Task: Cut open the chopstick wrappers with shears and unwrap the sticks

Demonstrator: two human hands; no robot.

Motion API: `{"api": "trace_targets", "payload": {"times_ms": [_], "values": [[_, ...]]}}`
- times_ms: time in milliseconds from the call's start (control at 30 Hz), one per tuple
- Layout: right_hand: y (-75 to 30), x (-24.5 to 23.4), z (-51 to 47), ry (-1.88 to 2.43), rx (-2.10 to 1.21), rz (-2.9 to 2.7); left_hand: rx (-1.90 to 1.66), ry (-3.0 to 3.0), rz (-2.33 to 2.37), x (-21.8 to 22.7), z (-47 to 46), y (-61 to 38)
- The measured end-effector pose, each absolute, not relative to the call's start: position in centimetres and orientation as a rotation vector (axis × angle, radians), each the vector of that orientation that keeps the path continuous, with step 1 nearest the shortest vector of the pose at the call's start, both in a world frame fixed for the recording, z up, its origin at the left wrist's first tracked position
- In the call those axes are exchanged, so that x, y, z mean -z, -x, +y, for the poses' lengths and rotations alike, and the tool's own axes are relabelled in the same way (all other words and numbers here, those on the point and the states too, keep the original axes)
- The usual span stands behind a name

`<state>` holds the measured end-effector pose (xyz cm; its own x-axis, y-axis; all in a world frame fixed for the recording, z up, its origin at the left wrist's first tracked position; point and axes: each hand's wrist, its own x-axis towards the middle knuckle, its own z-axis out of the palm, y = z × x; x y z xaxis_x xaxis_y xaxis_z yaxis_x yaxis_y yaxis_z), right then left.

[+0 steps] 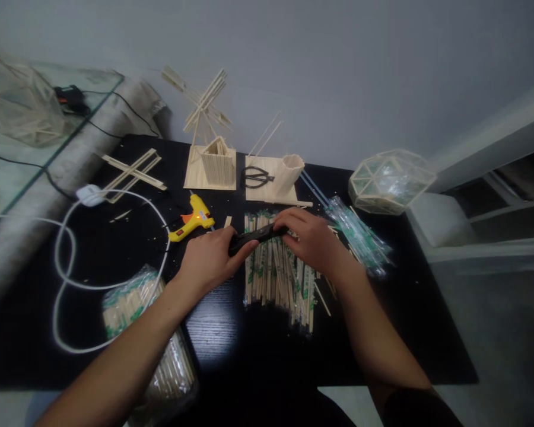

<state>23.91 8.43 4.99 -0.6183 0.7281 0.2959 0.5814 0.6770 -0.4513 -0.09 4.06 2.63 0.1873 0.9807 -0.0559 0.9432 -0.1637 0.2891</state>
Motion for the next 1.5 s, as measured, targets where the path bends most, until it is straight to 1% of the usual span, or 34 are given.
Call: {"api": "trace_targets", "payload": {"times_ms": [233,467,600,667,767,833,900,1033,1167,1500], "values": [[-23.9,-5.0,8.5,1.047,-0.409,-2.422,-0.255,-2.162,1.835,-2.4,4.2,0.2],[-23.9,-5.0,8.6,1.081,-0.392,-2.386,-0.347,-2.246,1.835,-1.8,4.1,0.2],[-24.1,-5.4,8.5,1.092,-0.427,-2.372,-0.395,-2.250,1.837,-1.7,4.1,0.3],[-24.3,-5.6,8.4,1.188,-0.491,-2.344,-0.432,-2.224,1.838,-1.7,4.2,0.4],[-24.8,-5.9,8.4,1.515,-0.559,-2.288,-0.506,-2.136,1.864,-1.8,4.3,0.5],[-25.0,-6.1,8.5,1.743,-0.546,-2.318,-0.546,-2.067,1.878,-1.8,4.3,0.6],[-25.2,-6.2,8.6,1.879,-0.536,-2.413,-0.577,-2.013,1.878,-1.8,4.3,0.7],[-25.1,-6.2,9.0,1.886,-0.602,-2.507,-0.637,-1.939,1.846,-1.7,4.5,0.9],[-25.4,-5.6,9.5,1.902,-0.549,-2.500,-0.693,-1.886,1.799,-1.8,4.6,1.1],[-25.4,-4.4,10.3,2.016,-0.639,-2.482,-0.718,-1.835,1.751,-2.0,4.6,1.0]]}}
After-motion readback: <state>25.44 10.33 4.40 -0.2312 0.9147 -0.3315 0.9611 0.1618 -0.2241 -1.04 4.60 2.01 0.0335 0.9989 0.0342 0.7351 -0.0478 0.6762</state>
